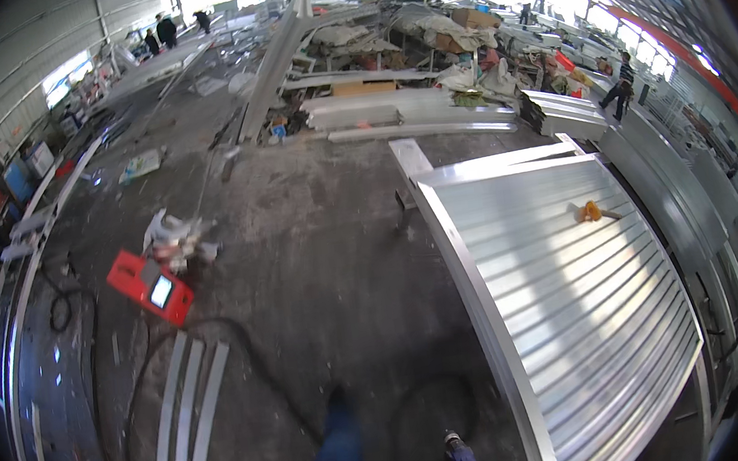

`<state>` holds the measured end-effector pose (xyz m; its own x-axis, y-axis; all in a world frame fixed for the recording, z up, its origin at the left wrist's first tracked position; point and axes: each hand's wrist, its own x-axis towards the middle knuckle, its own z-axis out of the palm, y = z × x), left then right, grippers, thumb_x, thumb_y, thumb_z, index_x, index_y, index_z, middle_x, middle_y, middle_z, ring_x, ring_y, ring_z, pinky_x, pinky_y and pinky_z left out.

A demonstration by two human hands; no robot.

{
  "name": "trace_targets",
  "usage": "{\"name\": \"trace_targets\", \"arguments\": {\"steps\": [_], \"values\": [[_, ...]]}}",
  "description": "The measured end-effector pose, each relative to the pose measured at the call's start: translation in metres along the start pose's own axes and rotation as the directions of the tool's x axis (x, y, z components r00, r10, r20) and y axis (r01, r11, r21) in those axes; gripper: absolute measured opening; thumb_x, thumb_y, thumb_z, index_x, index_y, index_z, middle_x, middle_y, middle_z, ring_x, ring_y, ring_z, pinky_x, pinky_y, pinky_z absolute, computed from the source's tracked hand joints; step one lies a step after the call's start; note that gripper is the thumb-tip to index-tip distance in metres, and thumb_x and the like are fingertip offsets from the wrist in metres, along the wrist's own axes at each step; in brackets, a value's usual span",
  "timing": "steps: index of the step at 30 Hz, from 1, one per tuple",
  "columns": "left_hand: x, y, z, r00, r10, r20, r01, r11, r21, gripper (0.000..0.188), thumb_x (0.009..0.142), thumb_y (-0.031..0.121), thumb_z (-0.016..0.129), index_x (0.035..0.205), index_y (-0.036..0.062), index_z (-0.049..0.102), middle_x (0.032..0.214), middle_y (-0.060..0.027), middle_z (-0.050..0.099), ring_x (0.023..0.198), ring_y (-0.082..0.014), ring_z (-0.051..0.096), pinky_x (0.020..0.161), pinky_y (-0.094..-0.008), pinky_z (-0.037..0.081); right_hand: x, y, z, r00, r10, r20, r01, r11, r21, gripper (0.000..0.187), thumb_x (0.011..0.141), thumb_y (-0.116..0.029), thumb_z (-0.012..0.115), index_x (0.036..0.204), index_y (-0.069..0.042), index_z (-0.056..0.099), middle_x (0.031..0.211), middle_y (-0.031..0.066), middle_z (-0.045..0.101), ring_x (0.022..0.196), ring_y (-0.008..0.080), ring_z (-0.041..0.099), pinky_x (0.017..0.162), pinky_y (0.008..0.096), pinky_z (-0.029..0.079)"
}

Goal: The person assembles a large metal frame by drilling holes, grinding edges, and using a hammer to fit components. They handle a metal sheet, drill, angle grinder, and hammer to complete the assembly.

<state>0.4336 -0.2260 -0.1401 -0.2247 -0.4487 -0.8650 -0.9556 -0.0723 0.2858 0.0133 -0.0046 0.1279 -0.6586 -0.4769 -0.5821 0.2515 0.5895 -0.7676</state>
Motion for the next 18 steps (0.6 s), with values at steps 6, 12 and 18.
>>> {"name": "trace_targets", "arguments": {"steps": [6,12,18], "values": [[0.123,0.043,-0.155,0.992,0.111,-0.052,-0.110,0.994,0.018,0.038,0.087,0.042,0.059,0.104,0.0094,0.069,0.098,-0.0142,0.069,0.091,-0.0310,0.066,0.083,-0.0406,0.050,0.116,-0.105,0.093,0.976,-0.214,0.026,0.216,0.961,-0.172,0.062,0.073,-0.014,0.075,0.129,-0.003,0.053,0.110,0.0125,0.067,0.099,0.0233,0.066,0.082,0.0359,0.052],[0.265,0.193,-0.382,0.761,0.523,-0.385,-0.474,0.852,0.222,0.020,0.083,0.026,0.067,0.087,0.0068,0.065,0.080,-0.0107,0.068,0.073,-0.0232,0.066,0.064,-0.0397,0.052,0.241,-0.226,0.176,0.895,-0.413,0.168,0.411,0.910,0.050,0.079,0.074,-0.023,0.077,0.143,-0.009,0.040,0.121,0.0149,0.063,0.107,0.0261,0.063,0.090,0.0338,0.050],[0.338,0.487,-0.537,0.687,0.593,-0.420,-0.724,0.605,-0.330,0.028,0.090,0.025,0.065,0.103,0.0001,0.063,0.083,-0.0094,0.069,0.077,-0.0170,0.065,0.066,-0.0321,0.051,0.401,-0.288,0.248,0.877,-0.383,0.289,0.311,0.913,0.265,0.078,0.080,-0.029,0.075,0.146,-0.014,0.035,0.124,0.0145,0.061,0.113,0.0303,0.061,0.094,0.0379,0.046]]}}
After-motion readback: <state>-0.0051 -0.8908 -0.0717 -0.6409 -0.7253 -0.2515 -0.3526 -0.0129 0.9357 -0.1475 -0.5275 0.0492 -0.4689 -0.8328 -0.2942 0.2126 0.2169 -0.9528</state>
